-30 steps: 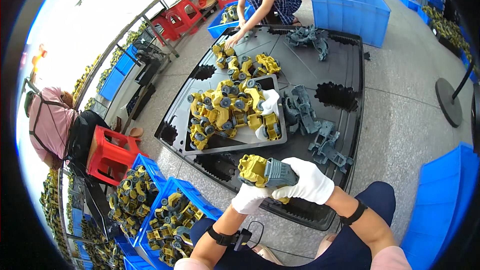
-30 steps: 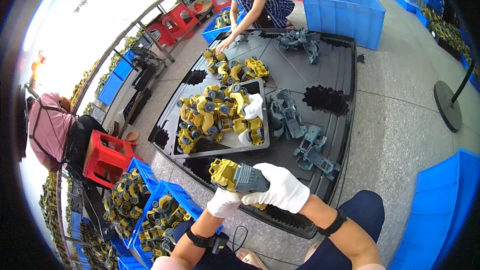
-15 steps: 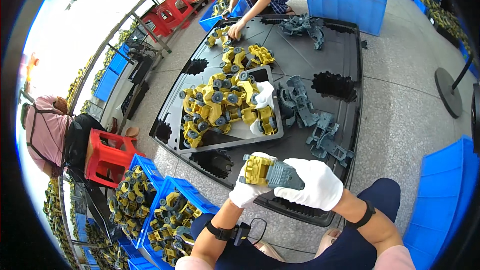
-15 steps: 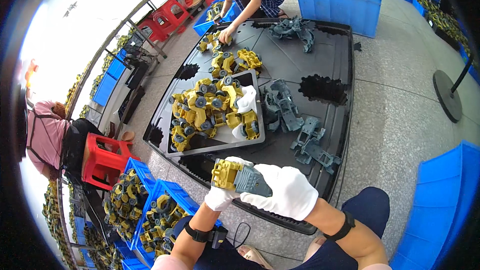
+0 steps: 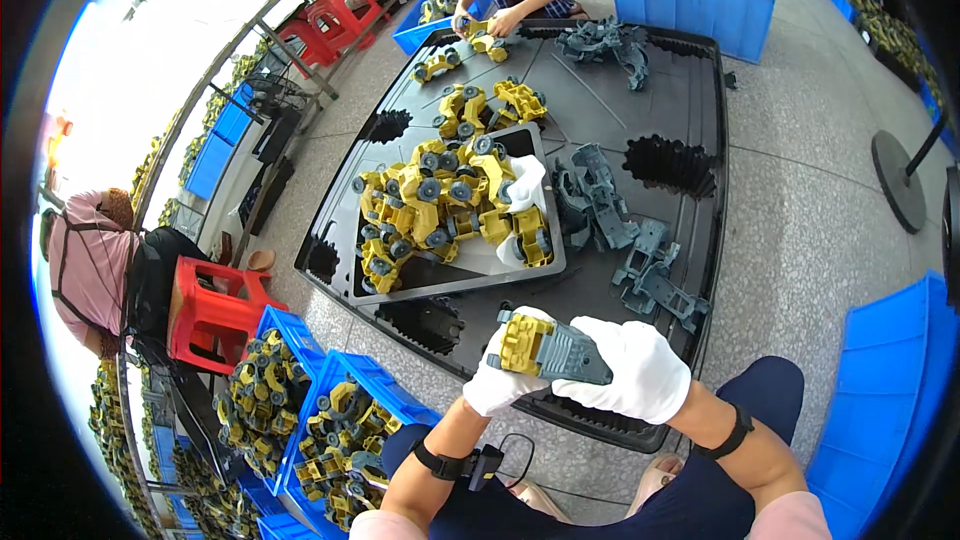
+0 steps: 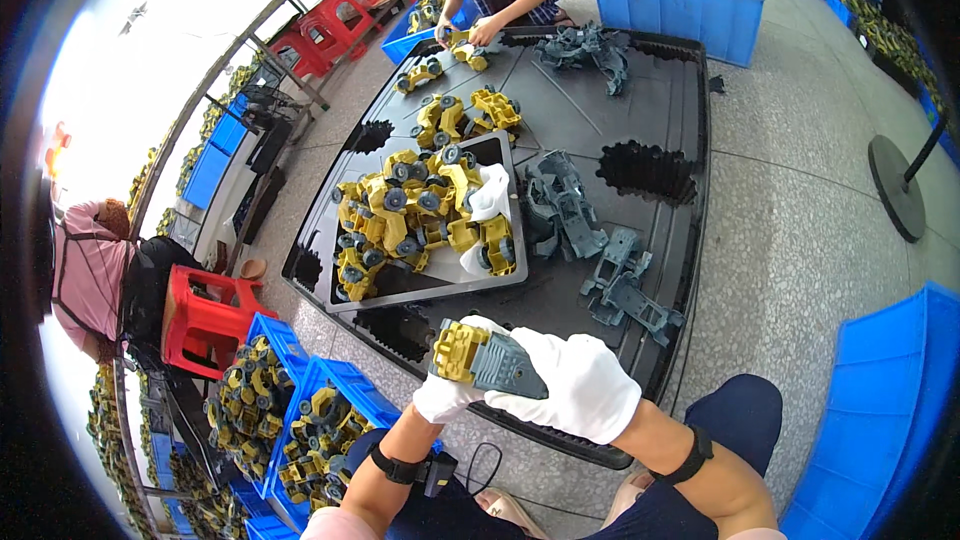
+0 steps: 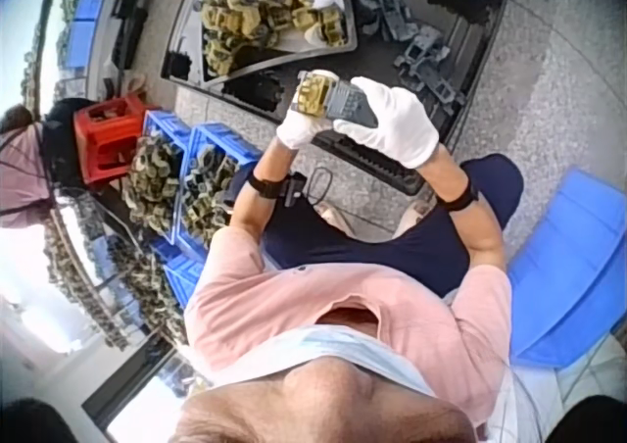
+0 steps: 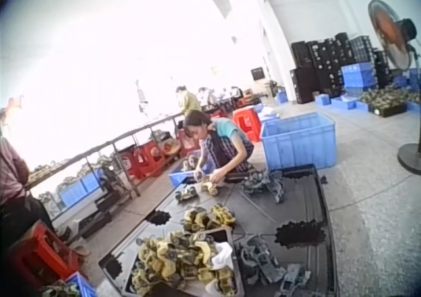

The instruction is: The person picks up yellow and grey plastic components from a table and a tray, then sits on the floor to assemble them by hand. They repeatedly fit the grey pieces into the yellow housings and place the completed units into a blue crate.

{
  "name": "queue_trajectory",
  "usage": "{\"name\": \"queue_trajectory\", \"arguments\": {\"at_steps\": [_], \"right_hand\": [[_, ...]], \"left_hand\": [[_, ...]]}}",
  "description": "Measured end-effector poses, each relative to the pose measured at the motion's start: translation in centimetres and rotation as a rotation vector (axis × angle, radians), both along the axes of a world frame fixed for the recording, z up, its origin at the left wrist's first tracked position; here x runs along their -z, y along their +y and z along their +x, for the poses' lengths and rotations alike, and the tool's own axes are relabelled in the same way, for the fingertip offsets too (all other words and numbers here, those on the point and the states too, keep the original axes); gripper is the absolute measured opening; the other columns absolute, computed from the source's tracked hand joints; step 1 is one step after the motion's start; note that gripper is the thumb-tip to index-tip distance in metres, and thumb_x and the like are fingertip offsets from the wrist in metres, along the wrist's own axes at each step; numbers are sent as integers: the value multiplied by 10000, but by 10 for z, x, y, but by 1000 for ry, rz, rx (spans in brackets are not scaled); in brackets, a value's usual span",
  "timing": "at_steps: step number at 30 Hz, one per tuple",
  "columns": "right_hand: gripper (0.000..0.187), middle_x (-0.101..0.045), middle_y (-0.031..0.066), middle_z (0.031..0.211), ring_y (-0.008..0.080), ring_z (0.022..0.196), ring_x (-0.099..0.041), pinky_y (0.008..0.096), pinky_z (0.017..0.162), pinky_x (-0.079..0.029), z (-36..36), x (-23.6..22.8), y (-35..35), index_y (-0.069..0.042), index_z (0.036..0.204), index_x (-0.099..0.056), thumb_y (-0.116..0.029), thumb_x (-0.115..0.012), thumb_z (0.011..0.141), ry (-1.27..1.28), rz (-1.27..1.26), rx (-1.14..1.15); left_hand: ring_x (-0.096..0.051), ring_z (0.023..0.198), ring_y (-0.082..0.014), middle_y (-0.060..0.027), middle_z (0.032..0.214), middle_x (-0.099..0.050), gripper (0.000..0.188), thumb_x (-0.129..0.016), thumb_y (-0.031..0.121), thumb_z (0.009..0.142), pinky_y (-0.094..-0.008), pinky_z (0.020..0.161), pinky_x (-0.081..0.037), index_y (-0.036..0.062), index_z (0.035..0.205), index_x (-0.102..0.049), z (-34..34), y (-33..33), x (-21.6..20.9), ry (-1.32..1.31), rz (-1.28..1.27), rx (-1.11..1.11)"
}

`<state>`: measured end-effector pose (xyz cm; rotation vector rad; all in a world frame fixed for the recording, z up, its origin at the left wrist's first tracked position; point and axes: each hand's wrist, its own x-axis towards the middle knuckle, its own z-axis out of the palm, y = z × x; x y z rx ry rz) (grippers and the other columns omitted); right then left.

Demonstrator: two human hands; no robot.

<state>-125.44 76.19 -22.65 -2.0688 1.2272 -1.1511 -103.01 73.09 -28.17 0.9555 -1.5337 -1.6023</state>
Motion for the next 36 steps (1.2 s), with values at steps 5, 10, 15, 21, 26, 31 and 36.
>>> {"name": "queue_trajectory", "arguments": {"at_steps": [5,10,15,21,26,31,36], "right_hand": [[691,-673,211,924,324,627,-637,376,594,-530,-6,8,2,92,1112,-598,-473,-776,756,-38,67,-31],[685,-669,200,883,317,604,-632,368,568,-524,-5,4,2,93,1108,-598,-467,-776,756,24,30,-44],[717,-666,194,871,309,577,-622,374,546,-513,-1,2,6,95,1154,-565,-474,-763,766,137,14,-40],[764,-667,201,888,313,562,-618,378,532,-513,7,10,15,108,1218,-504,-471,-749,784,72,-25,-67],[751,-663,217,890,327,573,-642,384,524,-527,5,5,20,109,1226,-486,-465,-733,809,80,50,-103],[733,-660,242,842,370,627,-668,410,547,-541,7,4,23,93,1253,-461,-457,-711,838,25,233,-139],[712,-657,240,762,399,659,-671,428,581,-546,15,-5,24,55,1293,-437,-447,-694,857,-55,249,-117]], "left_hand": [[-599,991,-165,-29,1086,-601,579,-754,-59,650,-318,872,-503,90,1162,-529,-3,-1,6,-28,-107,4],[-605,985,-158,-28,1084,-600,593,-765,-78,657,-306,876,-513,78,1171,-516,-7,2,-11,163,148,-1],[-599,978,-145,-27,1074,-596,610,-797,-52,641,-300,882,-506,82,1166,-516,-3,3,-12,40,123,-12],[-570,1016,-137,-26,1082,-571,613,-803,-40,634,-295,916,-474,91,1156,-508,-1,8,-11,29,71,36],[-560,1022,-133,-19,1087,-560,613,-788,-59,642,-287,914,-464,97,1162,-505,0,10,-24,38,159,99],[-550,1029,-118,-2,1107,-573,699,-800,-57,627,-283,904,-469,97,1240,-501,16,7,-12,7,242,223],[-545,1166,-169,-24,1247,-574,761,-851,12,624,-328,1010,-431,97,1295,-503,19,22,-8,171,425,159]]}}
